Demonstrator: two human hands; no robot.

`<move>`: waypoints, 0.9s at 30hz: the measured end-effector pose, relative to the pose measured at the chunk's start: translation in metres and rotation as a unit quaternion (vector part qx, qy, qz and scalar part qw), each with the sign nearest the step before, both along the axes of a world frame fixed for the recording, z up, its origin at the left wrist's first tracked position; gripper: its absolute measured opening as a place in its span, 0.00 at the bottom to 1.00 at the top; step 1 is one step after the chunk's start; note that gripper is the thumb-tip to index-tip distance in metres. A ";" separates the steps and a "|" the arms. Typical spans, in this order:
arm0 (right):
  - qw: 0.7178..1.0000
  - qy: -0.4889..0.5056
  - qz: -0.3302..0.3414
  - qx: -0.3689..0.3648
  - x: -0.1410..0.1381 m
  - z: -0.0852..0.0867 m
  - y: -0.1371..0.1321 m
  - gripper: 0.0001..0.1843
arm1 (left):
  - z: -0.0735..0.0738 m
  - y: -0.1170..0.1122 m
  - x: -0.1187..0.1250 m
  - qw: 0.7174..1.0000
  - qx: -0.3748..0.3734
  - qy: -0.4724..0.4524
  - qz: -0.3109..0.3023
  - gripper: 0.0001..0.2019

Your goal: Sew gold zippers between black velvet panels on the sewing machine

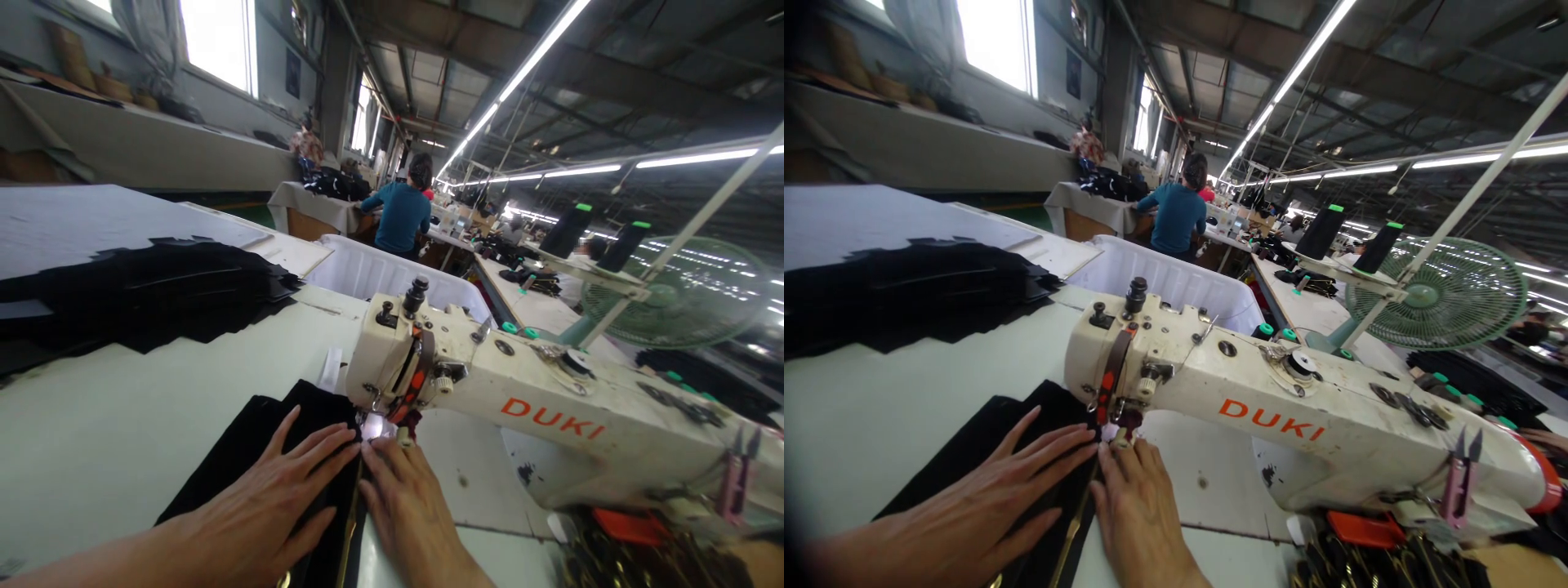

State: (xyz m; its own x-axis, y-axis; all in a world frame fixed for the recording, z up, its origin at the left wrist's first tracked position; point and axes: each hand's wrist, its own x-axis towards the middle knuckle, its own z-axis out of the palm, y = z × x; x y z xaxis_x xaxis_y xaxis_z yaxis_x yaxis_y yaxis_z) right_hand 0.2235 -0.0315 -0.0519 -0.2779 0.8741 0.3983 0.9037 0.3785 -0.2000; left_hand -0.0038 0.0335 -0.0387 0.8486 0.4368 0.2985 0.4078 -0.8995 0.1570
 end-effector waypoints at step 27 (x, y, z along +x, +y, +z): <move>0.999 -0.017 -0.023 0.023 -0.001 -0.018 0.016 0.24 | -0.013 0.014 0.007 0.999 0.017 -0.040 0.007 0.29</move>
